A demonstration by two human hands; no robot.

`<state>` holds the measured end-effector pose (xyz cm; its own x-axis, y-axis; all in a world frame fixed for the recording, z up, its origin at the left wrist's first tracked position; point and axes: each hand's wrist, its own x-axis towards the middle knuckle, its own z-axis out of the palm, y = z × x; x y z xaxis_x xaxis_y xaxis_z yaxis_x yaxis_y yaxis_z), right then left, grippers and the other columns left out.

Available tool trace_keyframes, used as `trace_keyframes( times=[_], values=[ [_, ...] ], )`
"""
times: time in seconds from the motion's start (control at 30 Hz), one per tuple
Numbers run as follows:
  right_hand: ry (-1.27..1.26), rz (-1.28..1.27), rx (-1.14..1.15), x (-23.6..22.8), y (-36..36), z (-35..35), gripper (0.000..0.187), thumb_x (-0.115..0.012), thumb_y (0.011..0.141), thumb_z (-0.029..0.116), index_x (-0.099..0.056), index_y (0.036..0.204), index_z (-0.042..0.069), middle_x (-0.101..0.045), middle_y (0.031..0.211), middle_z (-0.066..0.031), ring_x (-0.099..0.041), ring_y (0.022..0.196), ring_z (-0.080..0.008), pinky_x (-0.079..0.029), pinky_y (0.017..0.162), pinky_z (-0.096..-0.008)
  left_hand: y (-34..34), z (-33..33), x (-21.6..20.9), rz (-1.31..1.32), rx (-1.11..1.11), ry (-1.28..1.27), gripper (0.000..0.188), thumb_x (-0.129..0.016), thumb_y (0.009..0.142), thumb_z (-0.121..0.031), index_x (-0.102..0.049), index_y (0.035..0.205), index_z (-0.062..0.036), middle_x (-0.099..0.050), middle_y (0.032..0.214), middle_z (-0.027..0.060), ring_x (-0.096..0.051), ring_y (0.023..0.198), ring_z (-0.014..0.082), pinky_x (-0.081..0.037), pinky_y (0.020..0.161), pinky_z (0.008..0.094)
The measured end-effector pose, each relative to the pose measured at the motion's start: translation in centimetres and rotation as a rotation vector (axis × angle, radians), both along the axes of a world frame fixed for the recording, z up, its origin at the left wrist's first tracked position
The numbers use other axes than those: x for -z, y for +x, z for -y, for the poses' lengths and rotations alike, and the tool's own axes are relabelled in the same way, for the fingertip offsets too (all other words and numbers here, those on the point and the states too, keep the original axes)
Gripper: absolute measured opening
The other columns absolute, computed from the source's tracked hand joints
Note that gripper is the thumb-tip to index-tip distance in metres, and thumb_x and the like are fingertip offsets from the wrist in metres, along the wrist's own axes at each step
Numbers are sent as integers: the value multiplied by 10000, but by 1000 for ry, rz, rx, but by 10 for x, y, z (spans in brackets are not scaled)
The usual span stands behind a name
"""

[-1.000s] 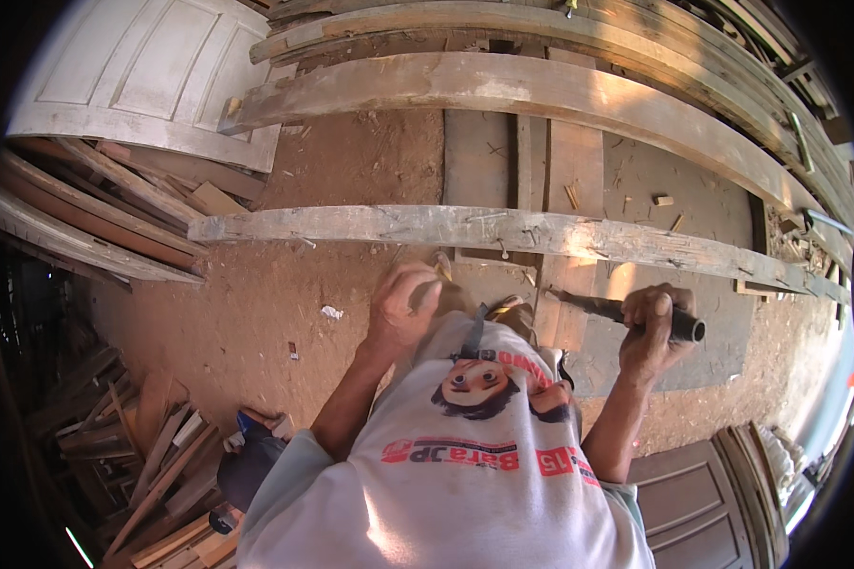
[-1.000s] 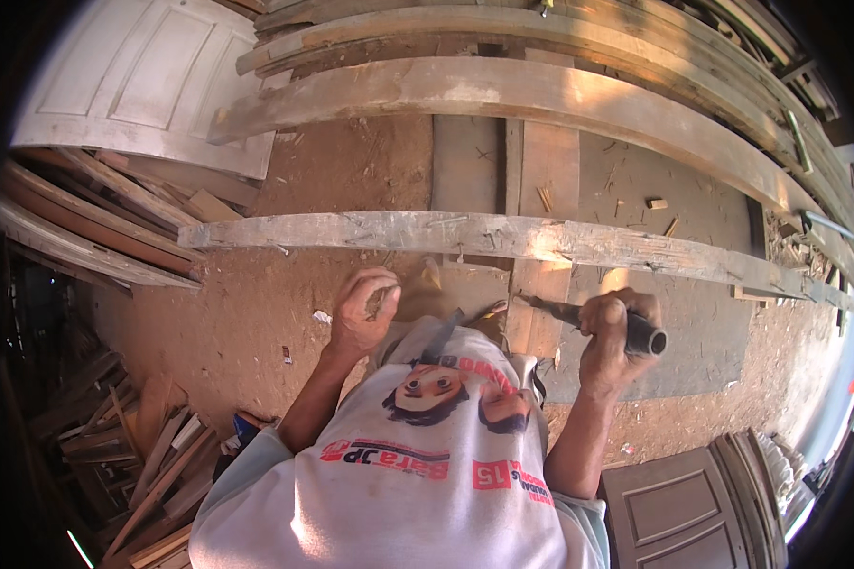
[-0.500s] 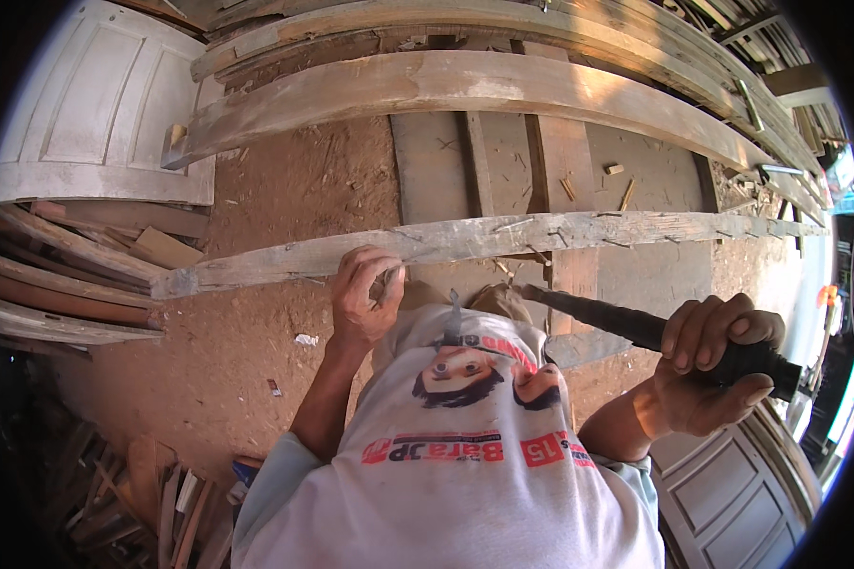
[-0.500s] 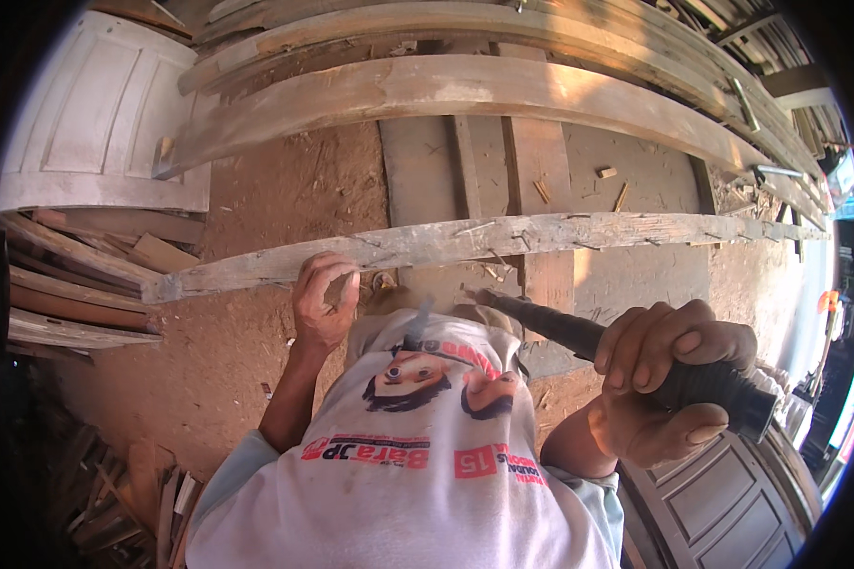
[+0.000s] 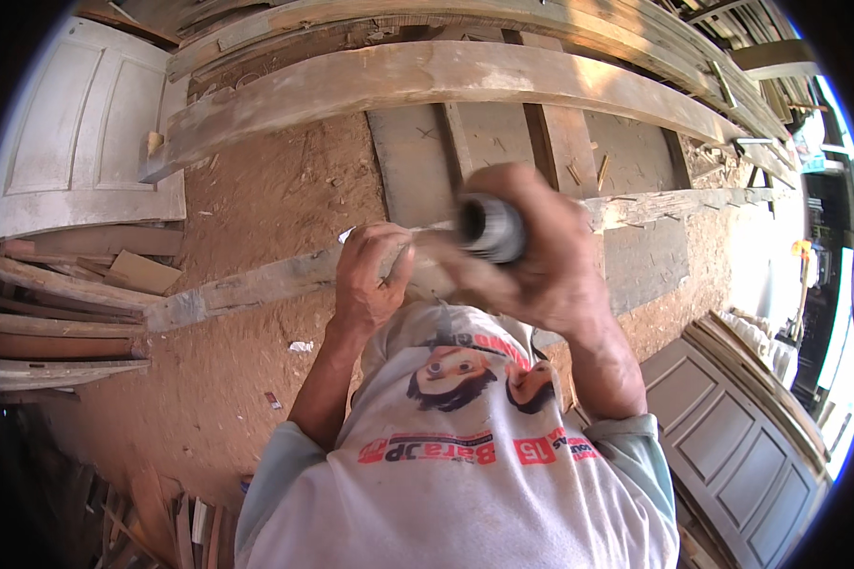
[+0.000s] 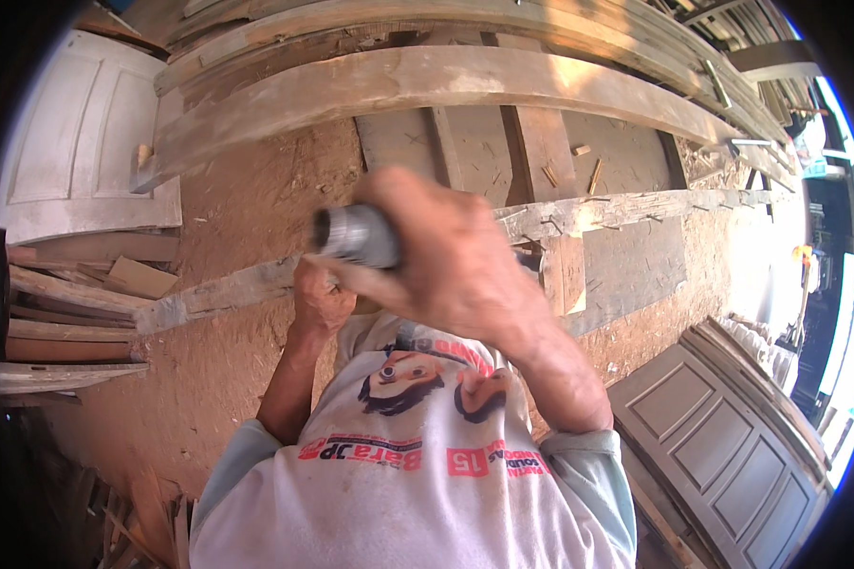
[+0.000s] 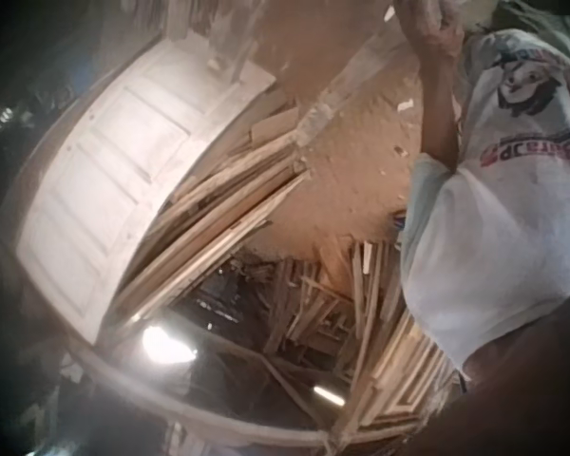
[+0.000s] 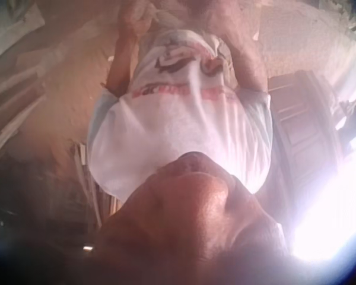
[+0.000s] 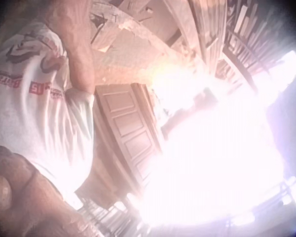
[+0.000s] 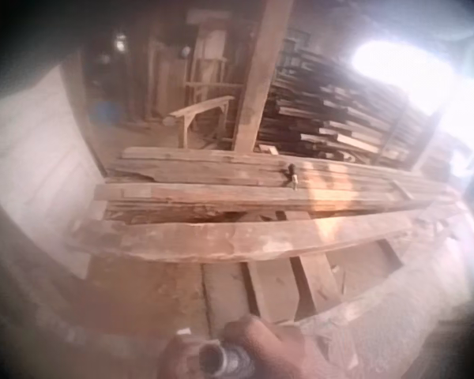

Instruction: The person uses a hammer to repeatedly strike and pry off sections of a long, curved wooden plank. They hold the plank with one hand while striking it with the other, removing splinters and loose pieces. The person continues this process along the length of the plank.

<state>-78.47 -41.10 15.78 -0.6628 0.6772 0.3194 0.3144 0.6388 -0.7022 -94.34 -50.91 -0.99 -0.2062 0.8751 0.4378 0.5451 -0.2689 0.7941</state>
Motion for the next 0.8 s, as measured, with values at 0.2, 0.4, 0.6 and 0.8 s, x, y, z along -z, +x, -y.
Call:
trace_keyframes(
  times=[0.2, 0.4, 0.6, 0.8],
  values=[
    [349, 80, -366, 45, -76, 42, 339, -736, 891, 318, -555, 975, 44, -562, 690, -68, -634, 572, -218, -550, 485, -369, -31, 18, 0, 225, -10, 68, 180, -709, 872, -29, -641, 1038, -12, -675, 1020, 132, -661, 964, 311, -520, 858, 410],
    [-179, -601, -304, 8, -49, 10, 316, -733, 892, 271, -554, 986, 29, -577, 709, -63, -610, 595, -173, -508, 472, -325, -41, 27, 18, 53, -190, -39, 151, -670, 931, -61, -639, 1068, -5, -688, 1042, 140, -672, 968, 317, -527, 868, 416],
    [-396, -843, 28, -20, 10, -13, 477, -662, 943, 441, -526, 1098, 11, -584, 765, -90, -572, 581, -168, -480, 514, -300, -19, 28, 3, 73, -128, -22, 217, -685, 932, -103, -648, 1119, 1, -675, 1085, 177, -668, 998, 325, -522, 890, 408],
    [-395, -940, 194, -25, 60, -7, 463, -505, 1022, 447, -534, 1081, -11, -538, 798, -91, -532, 636, -189, -461, 575, -326, 43, -5, -44, 133, 154, -14, 443, -719, 921, -204, -569, 1278, 13, -633, 1198, 204, -622, 1104, 350, -502, 939, 421]
  ],
)
